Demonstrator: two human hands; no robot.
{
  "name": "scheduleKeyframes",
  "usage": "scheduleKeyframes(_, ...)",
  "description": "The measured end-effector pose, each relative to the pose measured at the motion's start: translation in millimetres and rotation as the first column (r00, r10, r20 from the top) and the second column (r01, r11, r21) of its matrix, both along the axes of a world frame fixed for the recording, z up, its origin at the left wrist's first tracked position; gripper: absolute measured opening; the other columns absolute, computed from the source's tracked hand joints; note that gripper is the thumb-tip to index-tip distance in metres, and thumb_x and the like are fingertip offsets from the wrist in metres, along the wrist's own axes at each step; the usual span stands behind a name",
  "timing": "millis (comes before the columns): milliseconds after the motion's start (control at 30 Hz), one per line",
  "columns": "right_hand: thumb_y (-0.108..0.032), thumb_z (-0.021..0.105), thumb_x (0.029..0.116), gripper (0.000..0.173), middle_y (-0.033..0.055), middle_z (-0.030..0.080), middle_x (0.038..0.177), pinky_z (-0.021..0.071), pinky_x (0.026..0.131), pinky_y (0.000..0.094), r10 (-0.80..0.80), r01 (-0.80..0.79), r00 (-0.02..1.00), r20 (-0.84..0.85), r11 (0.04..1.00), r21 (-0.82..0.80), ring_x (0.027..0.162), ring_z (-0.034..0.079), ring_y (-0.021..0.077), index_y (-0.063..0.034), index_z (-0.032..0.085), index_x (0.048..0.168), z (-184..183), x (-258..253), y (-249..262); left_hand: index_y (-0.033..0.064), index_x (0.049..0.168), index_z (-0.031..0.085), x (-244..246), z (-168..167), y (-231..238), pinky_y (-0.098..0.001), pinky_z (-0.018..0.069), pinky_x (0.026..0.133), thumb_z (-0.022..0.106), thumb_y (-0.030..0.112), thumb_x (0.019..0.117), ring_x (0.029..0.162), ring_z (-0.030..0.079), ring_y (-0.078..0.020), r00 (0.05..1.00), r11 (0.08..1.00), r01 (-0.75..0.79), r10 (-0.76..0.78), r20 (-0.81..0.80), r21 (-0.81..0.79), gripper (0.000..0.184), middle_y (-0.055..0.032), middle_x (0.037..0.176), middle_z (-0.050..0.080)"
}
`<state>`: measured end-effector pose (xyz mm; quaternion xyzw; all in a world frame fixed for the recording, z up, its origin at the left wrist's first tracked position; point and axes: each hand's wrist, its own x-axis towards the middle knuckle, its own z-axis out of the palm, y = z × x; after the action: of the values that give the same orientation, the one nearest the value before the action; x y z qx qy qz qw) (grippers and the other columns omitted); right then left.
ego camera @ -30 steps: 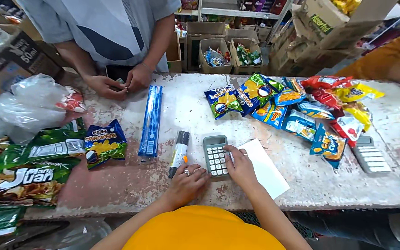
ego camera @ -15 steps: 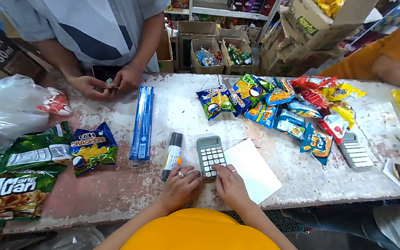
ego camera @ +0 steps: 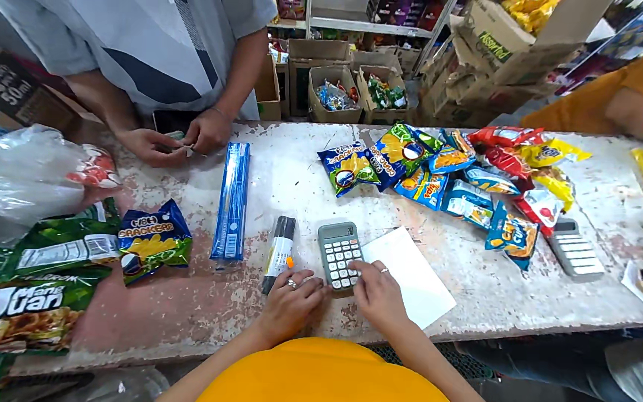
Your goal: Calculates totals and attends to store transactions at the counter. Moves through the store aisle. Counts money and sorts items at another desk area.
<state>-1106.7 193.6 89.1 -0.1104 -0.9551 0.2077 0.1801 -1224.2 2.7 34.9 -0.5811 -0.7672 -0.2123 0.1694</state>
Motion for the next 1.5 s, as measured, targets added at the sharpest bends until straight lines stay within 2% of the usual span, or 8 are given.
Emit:
scheduleKeyframes(233, -0.005, 0.051, 0.0863, 0.035, 0.0085, 0.076, 0.097, 0.0561, 0.067, 0.0395, -0.049, 0.052, 0.997, -0.059, 0.997, 0.049, 0.08, 0.068, 0.028, -0.0054, 0.075, 0.112, 6.5, 17.6, 4.3, 0.0334, 0.116, 0.073, -0.3, -1.3, 0.2, -0.0417, 0.044, 0.101, 0.053, 0.028, 0.1006, 0.117, 0.064, -0.0184, 1.0, 1.0, -0.002, 0.002, -0.006, -0.001, 0.026, 0.0076, 0.115, 0.074)
scheduleKeyframes(400, -0.004, 0.052, 0.086, 0.035, 0.0104, 0.076, 0.099, 0.0578, 0.066, 0.0438, -0.069, 0.067, 0.997, 0.024, 0.993, 0.092, 0.081, 0.07, 0.0328, -0.0043, 0.074, 0.113, -6.6, 28.1, 10.8, 0.0343, 0.114, 0.074, -0.6, 0.3, 0.5, -0.0408, 0.0434, 0.1, 0.052, 0.031, 0.1014, 0.115, 0.065, -0.0178, 1.0, 1.0, -0.014, 0.014, -0.02, 0.003, 0.025, 0.008, 0.113, 0.074)
scheduleKeyframes(633, -0.004, 0.05, 0.0859, 0.039, 0.0124, 0.076, 0.105, 0.0576, 0.065, 0.0458, -0.075, 0.073, 0.997, 0.031, 0.994, 0.086, 0.083, 0.071, 0.0356, -0.0024, 0.073, 0.117, -7.3, 32.0, 4.9, 0.0214, 0.106, 0.076, -6.4, 4.2, -21.0, -0.0386, 0.0473, 0.1, 0.054, 0.024, 0.1005, 0.104, 0.068, -0.0166, 0.988, 0.973, 0.067, -0.095, 0.121, 0.22, 0.022, 0.002, 0.095, 0.075)
scheduleKeyframes(800, -0.005, 0.049, 0.0852, 0.041, 0.0129, 0.076, 0.105, 0.0574, 0.063, 0.0456, -0.074, 0.071, 0.997, 0.022, 0.993, 0.092, 0.082, 0.071, 0.035, -0.0026, 0.072, 0.118, -11.7, 33.9, 5.6, 0.0223, 0.104, 0.076, -15.6, 8.1, -44.6, -0.0397, 0.0451, 0.101, 0.058, 0.025, 0.1, 0.109, 0.065, -0.0171, 0.989, 0.967, -0.083, 0.05, 0.141, 0.241, 0.019, 0.0022, 0.102, 0.074)
scheduleKeyframes(967, -0.005, 0.049, 0.0867, 0.038, 0.015, 0.075, 0.104, 0.0578, 0.064, 0.0461, -0.065, 0.061, 0.997, 0.037, 0.993, 0.102, 0.081, 0.072, 0.0359, -0.0004, 0.071, 0.117, -9.1, 30.1, 4.7, 0.0199, 0.112, 0.075, -24.9, -2.5, -58.9, -0.0403, 0.0451, 0.102, 0.062, 0.038, 0.0988, 0.115, 0.06, -0.0258, 0.942, 0.941, -0.253, 0.186, 0.28, 0.226, 0.026, -0.0085, 0.112, 0.069)
scheduleKeyframes(1100, -0.004, 0.05, 0.0868, 0.038, 0.0142, 0.076, 0.107, 0.0585, 0.065, 0.0459, -0.067, 0.061, 0.997, 0.049, 0.992, 0.11, 0.083, 0.073, 0.0349, -0.0008, 0.071, 0.118, -7.7, 31.0, 3.9, 0.0132, 0.112, 0.075, -28.0, -6.0, -55.9, -0.0392, 0.0537, 0.092, 0.065, 0.041, 0.0952, 0.106, 0.065, -0.0275, 0.899, 0.934, -0.278, 0.171, 0.404, 0.223, 0.034, -0.0152, 0.112, 0.068)
scheduleKeyframes(1267, -0.004, 0.051, 0.0872, 0.038, 0.0147, 0.075, 0.111, 0.0596, 0.066, 0.0468, -0.065, 0.058, 0.996, 0.061, 0.992, 0.111, 0.085, 0.074, 0.0351, -0.0004, 0.071, 0.12, -6.5, 32.6, 2.4, 0.0108, 0.113, 0.073, -27.5, -2.9, -54.2, -0.0429, 0.0536, 0.091, 0.074, 0.053, 0.0845, 0.108, 0.064, -0.0317, 0.88, 0.94, -0.295, 0.198, 0.432, 0.17, 0.051, -0.0183, 0.115, 0.067)
scheduleKeyframes(1500, -0.002, 0.052, 0.0913, 0.035, 0.0176, 0.075, 0.105, 0.0586, 0.076, 0.0529, -0.072, 0.076, 0.98, 0.184, 0.997, -0.017, 0.09, 0.073, 0.0385, -0.0009, 0.071, 0.121, 14.8, 25.5, 8.8, 0.0087, 0.111, 0.073, -28.1, -3.9, -51.5, -0.0421, 0.054, 0.09, 0.073, 0.048, 0.0872, 0.106, 0.064, -0.0331, 0.887, 0.937, -0.307, 0.219, 0.407, 0.164, 0.046, -0.0208, 0.114, 0.066)
